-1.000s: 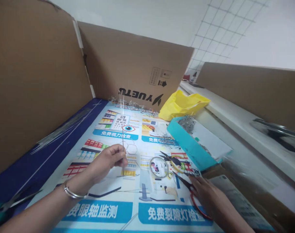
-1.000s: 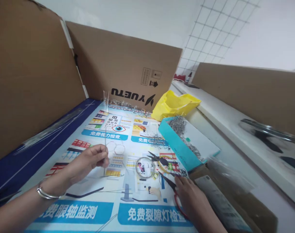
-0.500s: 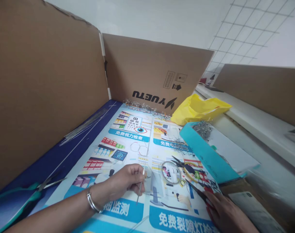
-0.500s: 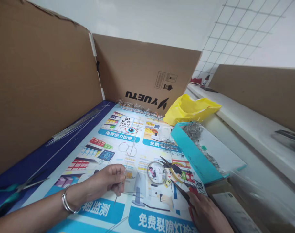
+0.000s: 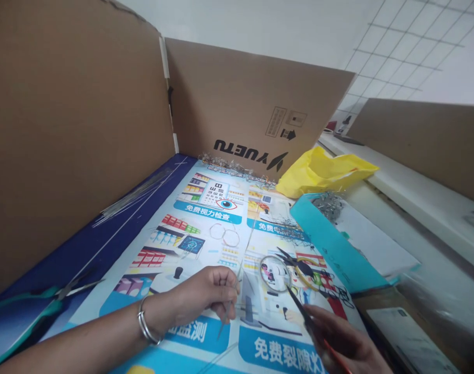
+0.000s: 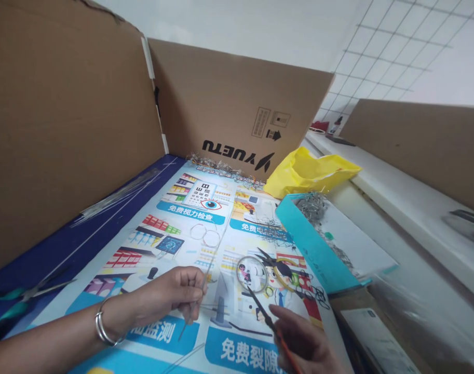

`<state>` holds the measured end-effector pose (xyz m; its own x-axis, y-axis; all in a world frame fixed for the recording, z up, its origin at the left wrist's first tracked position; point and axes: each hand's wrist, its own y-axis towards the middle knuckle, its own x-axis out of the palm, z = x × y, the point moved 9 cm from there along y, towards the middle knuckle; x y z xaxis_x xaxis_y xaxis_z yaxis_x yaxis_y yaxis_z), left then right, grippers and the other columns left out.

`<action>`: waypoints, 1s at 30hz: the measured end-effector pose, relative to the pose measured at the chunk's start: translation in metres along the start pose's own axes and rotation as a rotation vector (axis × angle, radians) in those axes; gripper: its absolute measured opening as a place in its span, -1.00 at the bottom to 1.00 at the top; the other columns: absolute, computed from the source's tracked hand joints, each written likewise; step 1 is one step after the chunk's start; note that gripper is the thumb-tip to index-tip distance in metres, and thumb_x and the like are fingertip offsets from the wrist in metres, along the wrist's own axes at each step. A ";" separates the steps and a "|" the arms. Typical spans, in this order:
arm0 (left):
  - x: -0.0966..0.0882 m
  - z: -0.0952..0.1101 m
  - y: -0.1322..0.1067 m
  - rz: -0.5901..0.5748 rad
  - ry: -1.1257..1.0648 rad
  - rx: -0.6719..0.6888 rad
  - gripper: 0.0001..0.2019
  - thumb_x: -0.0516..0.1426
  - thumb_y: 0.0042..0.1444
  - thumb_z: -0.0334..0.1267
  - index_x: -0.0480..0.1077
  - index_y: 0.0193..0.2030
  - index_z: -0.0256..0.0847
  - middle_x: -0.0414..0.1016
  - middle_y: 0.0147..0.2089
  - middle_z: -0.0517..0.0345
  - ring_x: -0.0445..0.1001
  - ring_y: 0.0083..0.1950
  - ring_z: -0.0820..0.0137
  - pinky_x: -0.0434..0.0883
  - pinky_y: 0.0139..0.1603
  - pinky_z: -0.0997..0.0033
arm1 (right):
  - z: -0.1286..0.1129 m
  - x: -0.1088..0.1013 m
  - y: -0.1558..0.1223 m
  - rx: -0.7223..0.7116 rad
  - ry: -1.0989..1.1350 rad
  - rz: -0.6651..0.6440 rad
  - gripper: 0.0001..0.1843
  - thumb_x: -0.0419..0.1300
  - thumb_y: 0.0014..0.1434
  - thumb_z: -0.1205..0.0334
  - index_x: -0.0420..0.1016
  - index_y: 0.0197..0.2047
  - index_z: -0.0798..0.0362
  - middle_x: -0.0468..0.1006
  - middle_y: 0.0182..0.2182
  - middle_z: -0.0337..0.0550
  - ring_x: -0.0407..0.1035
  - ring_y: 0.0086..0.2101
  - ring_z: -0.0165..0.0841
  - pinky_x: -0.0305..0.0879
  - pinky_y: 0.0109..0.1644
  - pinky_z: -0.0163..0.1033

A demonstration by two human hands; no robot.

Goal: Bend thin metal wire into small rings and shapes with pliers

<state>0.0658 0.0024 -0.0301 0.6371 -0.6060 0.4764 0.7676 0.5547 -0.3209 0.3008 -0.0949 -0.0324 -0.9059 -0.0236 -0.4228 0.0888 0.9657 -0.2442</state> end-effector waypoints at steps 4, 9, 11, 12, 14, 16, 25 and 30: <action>0.002 0.001 -0.002 -0.030 -0.005 0.018 -0.80 0.25 -0.06 -0.25 0.32 -0.40 -0.27 0.40 -0.55 0.25 0.48 -0.51 0.46 0.38 -0.51 0.53 | -0.024 0.056 0.021 0.039 0.131 -0.183 -0.56 0.23 0.04 0.00 0.46 -0.05 0.04 0.32 -0.58 -0.32 0.11 -0.66 -0.52 0.10 -0.61 -0.37; 0.000 0.003 -0.002 -0.031 0.016 0.015 -0.82 0.24 -0.03 -0.25 0.34 -0.39 -0.28 0.42 -0.56 0.23 0.47 -0.52 0.47 0.37 -0.52 0.54 | -0.072 0.086 0.035 -0.033 0.018 -0.337 -0.70 0.14 0.11 0.05 0.32 -0.16 0.05 0.24 -0.53 -0.34 0.10 -0.55 -0.49 0.14 -0.45 -0.34; 0.001 0.004 -0.003 -0.038 0.015 0.004 -0.81 0.24 -0.03 -0.24 0.34 -0.39 -0.28 0.43 -0.57 0.22 0.45 -0.54 0.48 0.37 -0.52 0.54 | -0.088 0.088 0.036 -0.094 -0.095 -0.390 -0.72 0.08 0.16 0.01 0.27 -0.19 0.04 0.23 -0.48 -0.31 0.11 -0.48 -0.45 0.13 -0.40 -0.32; 0.001 0.004 -0.004 -0.041 0.015 -0.004 -0.81 0.25 -0.04 -0.23 0.35 -0.39 -0.28 0.42 -0.58 0.23 0.45 -0.54 0.48 0.37 -0.52 0.54 | -0.096 0.089 0.036 -0.133 -0.141 -0.418 -0.72 0.05 0.18 -0.01 0.25 -0.19 0.04 0.24 -0.45 -0.29 0.12 -0.45 -0.44 0.14 -0.36 -0.31; 0.002 0.003 -0.005 -0.046 0.016 -0.021 -0.80 0.26 -0.05 -0.22 0.36 -0.38 -0.28 0.42 -0.58 0.24 0.45 -0.54 0.48 0.36 -0.53 0.55 | -0.107 0.092 0.035 -0.202 -0.189 -0.474 -0.70 0.00 0.21 -0.04 0.22 -0.19 0.03 0.25 -0.43 -0.27 0.13 -0.41 -0.41 0.15 -0.32 -0.29; 0.003 0.001 -0.005 -0.052 0.019 -0.032 -0.80 0.27 -0.06 -0.23 0.37 -0.38 -0.27 0.43 -0.57 0.24 0.46 -0.52 0.47 0.36 -0.53 0.55 | -0.112 0.096 0.035 -0.239 -0.209 -0.512 -0.68 -0.01 0.21 -0.06 0.20 -0.20 0.04 0.26 -0.41 -0.25 0.14 -0.40 -0.40 0.16 -0.30 -0.28; 0.003 -0.008 -0.002 -0.110 0.048 -0.038 -0.81 0.26 -0.04 -0.21 0.40 -0.35 -0.26 0.44 -0.53 0.24 0.47 -0.52 0.48 0.38 -0.52 0.54 | -0.117 0.107 0.039 -0.243 -0.294 -0.550 -0.70 0.03 0.17 -0.04 0.22 -0.24 0.04 0.30 -0.39 -0.21 0.18 -0.39 -0.38 0.19 -0.32 -0.27; 0.005 -0.006 -0.003 -0.118 0.057 -0.050 -0.83 0.26 -0.05 -0.22 0.42 -0.36 -0.26 0.47 -0.49 0.22 0.47 -0.51 0.48 0.38 -0.51 0.53 | -0.120 0.109 0.039 -0.241 -0.286 -0.571 -0.72 0.03 0.17 -0.01 0.23 -0.24 0.05 0.29 -0.41 -0.23 0.17 -0.42 -0.40 0.18 -0.34 -0.28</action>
<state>0.0671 -0.0062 -0.0318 0.5440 -0.6978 0.4660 0.8391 0.4494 -0.3065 0.1560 -0.0287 0.0170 -0.6358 -0.5816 -0.5075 -0.4951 0.8117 -0.3099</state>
